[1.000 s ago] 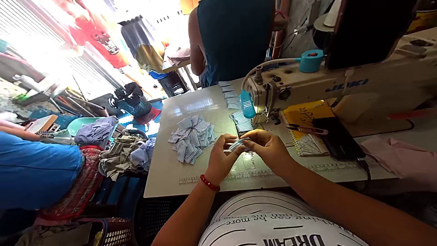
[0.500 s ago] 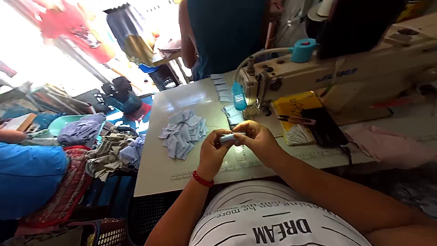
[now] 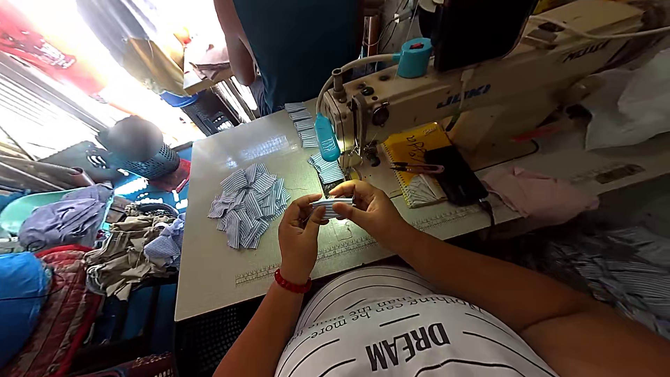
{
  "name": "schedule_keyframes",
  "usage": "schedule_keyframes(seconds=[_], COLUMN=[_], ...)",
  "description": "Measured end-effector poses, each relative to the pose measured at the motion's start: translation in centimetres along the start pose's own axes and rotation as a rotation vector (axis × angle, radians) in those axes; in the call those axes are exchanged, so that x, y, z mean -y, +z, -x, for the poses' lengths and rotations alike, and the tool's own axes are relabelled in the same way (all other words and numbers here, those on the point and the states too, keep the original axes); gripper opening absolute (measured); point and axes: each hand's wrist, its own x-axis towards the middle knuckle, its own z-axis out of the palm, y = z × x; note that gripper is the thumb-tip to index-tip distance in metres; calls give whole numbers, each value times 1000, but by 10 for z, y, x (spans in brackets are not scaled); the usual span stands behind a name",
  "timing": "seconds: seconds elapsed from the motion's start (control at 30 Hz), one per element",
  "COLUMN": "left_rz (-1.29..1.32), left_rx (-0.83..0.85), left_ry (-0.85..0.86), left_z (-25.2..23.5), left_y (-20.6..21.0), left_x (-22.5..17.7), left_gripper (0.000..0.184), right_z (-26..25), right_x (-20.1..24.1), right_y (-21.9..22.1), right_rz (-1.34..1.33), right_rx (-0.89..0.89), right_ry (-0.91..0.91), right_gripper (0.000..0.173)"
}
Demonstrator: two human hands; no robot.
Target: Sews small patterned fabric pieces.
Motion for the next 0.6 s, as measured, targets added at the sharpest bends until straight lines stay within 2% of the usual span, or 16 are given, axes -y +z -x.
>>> schedule_keyframes(seconds=[0.1,0.27,0.37,0.5,0.6], left_rz=[-27,-15,38,12,7], left_rx=[-17,20,64,46,39], left_ry=[63,161,88,21,-3], left_z=[0,3,4,3,2], left_y=[-3,-1,1,2,3], left_x=[4,5,1,0,1], left_gripper=[22,29,37,25,18], right_z=[2,1,2,5,7], right_x=[1,-6,-5,-8,-9], right_y=[-4,-9,-8,-4,-1], right_rz=[4,113,130,149,89], right_rx=[41,-15,-40,-102,-141], right_ry=[-36,-231,-256,-289,-239], right_gripper=[33,9,7,8,12])
